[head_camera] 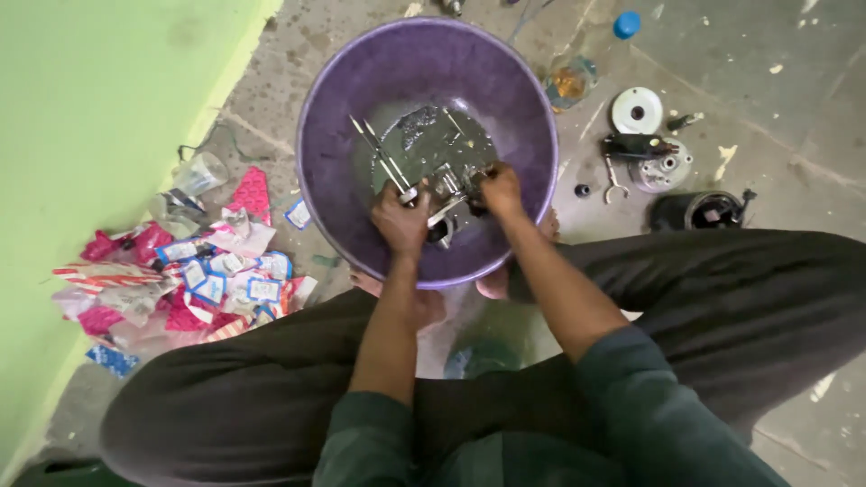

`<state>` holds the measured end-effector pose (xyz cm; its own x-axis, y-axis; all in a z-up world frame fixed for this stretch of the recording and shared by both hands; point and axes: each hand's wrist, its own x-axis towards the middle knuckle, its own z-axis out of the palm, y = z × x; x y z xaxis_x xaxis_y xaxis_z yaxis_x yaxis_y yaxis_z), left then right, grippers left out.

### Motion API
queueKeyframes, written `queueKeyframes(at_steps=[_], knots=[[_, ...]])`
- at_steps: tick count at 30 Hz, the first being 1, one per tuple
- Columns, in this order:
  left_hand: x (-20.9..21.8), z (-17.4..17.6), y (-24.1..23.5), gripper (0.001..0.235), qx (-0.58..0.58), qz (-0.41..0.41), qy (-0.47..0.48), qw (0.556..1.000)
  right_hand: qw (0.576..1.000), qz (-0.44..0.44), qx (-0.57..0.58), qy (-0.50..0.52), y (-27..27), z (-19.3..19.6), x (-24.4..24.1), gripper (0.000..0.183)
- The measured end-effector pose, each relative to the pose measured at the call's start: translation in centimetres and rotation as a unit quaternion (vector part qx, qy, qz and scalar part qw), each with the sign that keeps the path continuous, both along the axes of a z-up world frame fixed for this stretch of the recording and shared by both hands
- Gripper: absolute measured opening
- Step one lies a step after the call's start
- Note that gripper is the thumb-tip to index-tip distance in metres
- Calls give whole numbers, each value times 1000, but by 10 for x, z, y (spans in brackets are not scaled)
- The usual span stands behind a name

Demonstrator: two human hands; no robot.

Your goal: Scrubbing and cleaning motorcycle engine components inside a purple basin.

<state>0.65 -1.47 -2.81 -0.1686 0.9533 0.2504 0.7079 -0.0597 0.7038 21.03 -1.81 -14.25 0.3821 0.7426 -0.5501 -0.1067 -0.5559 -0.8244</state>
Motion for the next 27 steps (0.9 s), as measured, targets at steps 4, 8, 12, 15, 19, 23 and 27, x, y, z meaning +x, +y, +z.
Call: queueKeyframes(at_steps=[4, 8, 12, 15, 19, 23, 27], knots=[[2, 10, -1, 49, 15, 4, -4, 1000, 911, 147, 113, -368, -28, 84, 1, 23], [5, 10, -4, 43, 80, 26, 54, 995, 811, 370, 90, -445, -42, 50, -4, 19], [5, 4, -3, 52, 20, 59, -61, 996, 878, 297, 73, -369, -20, 83, 0, 23], [13, 14, 0, 45, -71, 54, -162, 983, 947, 206, 17, -244, 1, 100, 13, 29], [23, 20, -5, 42, 87, -21, -31, 995, 930, 207, 57, -298, 7, 78, 1, 31], [25, 17, -8, 49, 84, -3, 6, 996, 925, 299, 7, -233, 7, 103, -3, 29], [30, 28, -8, 51, 59, -29, 14, 998, 899, 307, 46, -308, 12, 72, -1, 25]])
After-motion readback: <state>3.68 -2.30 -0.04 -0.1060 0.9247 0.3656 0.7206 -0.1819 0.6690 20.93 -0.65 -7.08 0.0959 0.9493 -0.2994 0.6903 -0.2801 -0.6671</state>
